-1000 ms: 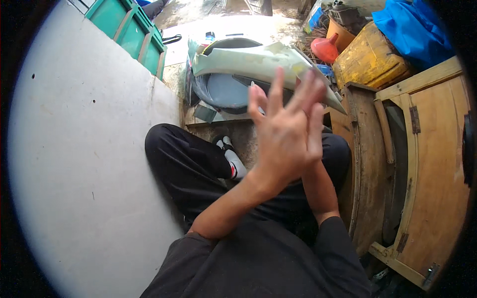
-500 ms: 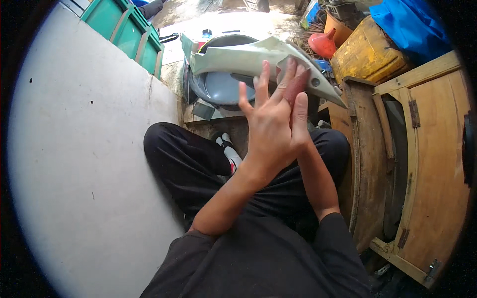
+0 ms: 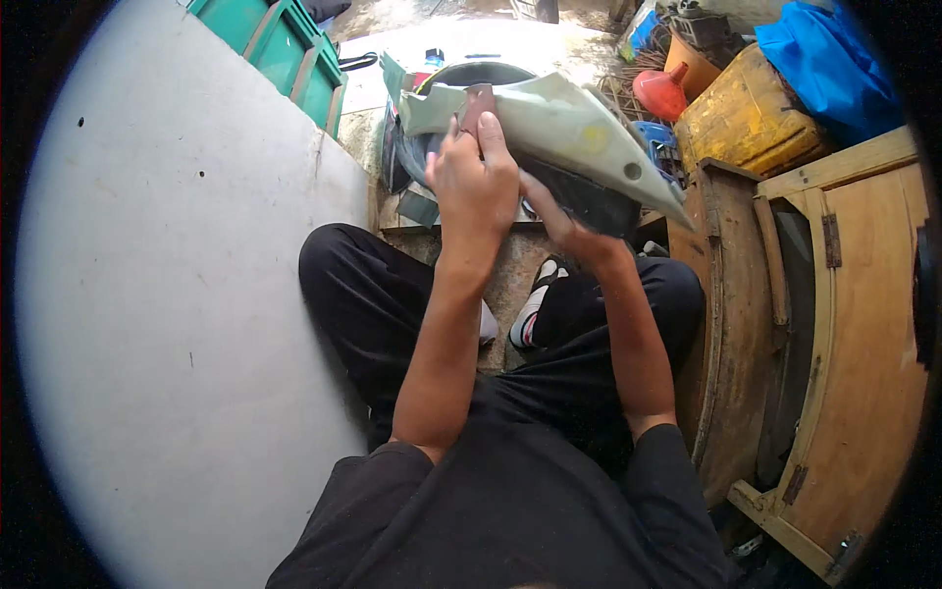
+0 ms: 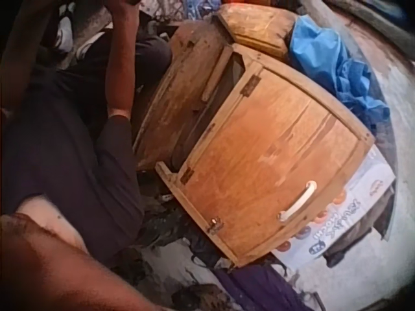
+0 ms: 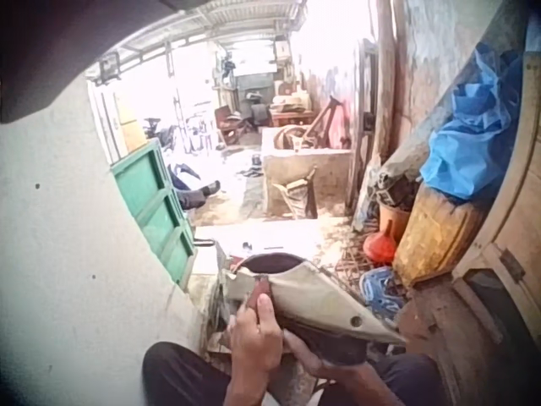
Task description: The person sands the surface of a motorcycle fairing component by hand using a small piece of sandpaper, dipping the sandpaper and the component into a bucket of water periodically.
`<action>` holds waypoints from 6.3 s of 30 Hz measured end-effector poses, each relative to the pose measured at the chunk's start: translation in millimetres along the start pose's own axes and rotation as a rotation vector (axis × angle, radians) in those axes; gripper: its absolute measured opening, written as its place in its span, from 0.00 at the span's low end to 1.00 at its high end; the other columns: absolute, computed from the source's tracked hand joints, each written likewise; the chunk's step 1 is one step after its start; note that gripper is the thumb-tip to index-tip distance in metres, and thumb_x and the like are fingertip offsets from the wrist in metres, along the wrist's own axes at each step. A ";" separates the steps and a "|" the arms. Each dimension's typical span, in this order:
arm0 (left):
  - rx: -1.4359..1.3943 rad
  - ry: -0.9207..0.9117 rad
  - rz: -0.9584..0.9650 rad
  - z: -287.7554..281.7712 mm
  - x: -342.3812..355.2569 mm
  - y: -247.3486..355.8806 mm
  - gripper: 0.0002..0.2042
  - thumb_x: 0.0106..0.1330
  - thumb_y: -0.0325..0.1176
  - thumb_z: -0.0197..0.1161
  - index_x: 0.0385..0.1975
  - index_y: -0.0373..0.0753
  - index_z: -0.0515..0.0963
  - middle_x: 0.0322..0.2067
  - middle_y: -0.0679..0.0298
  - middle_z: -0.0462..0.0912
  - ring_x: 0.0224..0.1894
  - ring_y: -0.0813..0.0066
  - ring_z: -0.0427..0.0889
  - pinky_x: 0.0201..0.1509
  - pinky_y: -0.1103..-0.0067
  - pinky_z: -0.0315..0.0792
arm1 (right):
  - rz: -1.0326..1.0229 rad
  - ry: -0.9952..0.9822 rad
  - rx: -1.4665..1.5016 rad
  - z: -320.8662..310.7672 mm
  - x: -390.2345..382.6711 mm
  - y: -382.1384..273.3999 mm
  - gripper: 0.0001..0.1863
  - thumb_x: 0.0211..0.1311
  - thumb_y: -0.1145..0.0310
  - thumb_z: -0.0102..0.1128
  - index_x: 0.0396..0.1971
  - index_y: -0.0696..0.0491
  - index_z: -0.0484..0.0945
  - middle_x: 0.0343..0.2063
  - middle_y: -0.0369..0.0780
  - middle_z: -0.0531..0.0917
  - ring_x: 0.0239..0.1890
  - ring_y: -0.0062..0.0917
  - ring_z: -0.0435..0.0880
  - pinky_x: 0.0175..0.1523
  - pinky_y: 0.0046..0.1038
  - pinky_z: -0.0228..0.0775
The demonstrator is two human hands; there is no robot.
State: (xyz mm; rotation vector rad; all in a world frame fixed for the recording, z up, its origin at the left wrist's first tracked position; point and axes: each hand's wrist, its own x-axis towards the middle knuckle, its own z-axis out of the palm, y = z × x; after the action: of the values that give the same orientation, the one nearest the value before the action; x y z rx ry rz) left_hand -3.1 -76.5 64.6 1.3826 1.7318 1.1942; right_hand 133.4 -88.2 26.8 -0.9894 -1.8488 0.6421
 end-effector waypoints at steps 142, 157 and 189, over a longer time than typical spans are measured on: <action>-0.172 -0.134 0.891 26.3 29.9 -8.9 0.09 0.67 0.27 0.59 0.40 0.45 0.86 0.36 0.64 0.87 0.41 0.66 0.81 0.51 0.70 0.70 | -0.007 0.980 1.038 -0.7 19.4 -16.1 0.27 0.75 0.51 0.37 0.64 0.53 0.66 0.65 0.46 0.71 0.68 0.37 0.68 0.73 0.43 0.56; -0.156 -0.022 0.838 18.9 43.3 -31.2 0.10 0.66 0.25 0.60 0.42 0.42 0.86 0.35 0.62 0.87 0.38 0.63 0.82 0.48 0.68 0.70 | -0.034 0.931 1.011 6.5 21.1 -20.5 0.27 0.76 0.52 0.36 0.64 0.53 0.65 0.66 0.45 0.70 0.69 0.37 0.67 0.73 0.44 0.56; -0.183 -0.095 0.800 10.1 46.3 -26.0 0.11 0.64 0.26 0.62 0.42 0.45 0.87 0.34 0.63 0.86 0.39 0.60 0.80 0.50 0.68 0.73 | 0.023 0.919 0.990 -2.3 17.1 -19.8 0.26 0.77 0.52 0.36 0.66 0.51 0.64 0.67 0.44 0.70 0.69 0.38 0.67 0.74 0.45 0.56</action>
State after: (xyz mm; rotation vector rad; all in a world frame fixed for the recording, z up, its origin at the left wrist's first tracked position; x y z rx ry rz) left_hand -17.2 -30.4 40.1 2.0507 0.9660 1.5999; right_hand 123.7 -84.5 50.9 -0.4682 -0.5617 0.8006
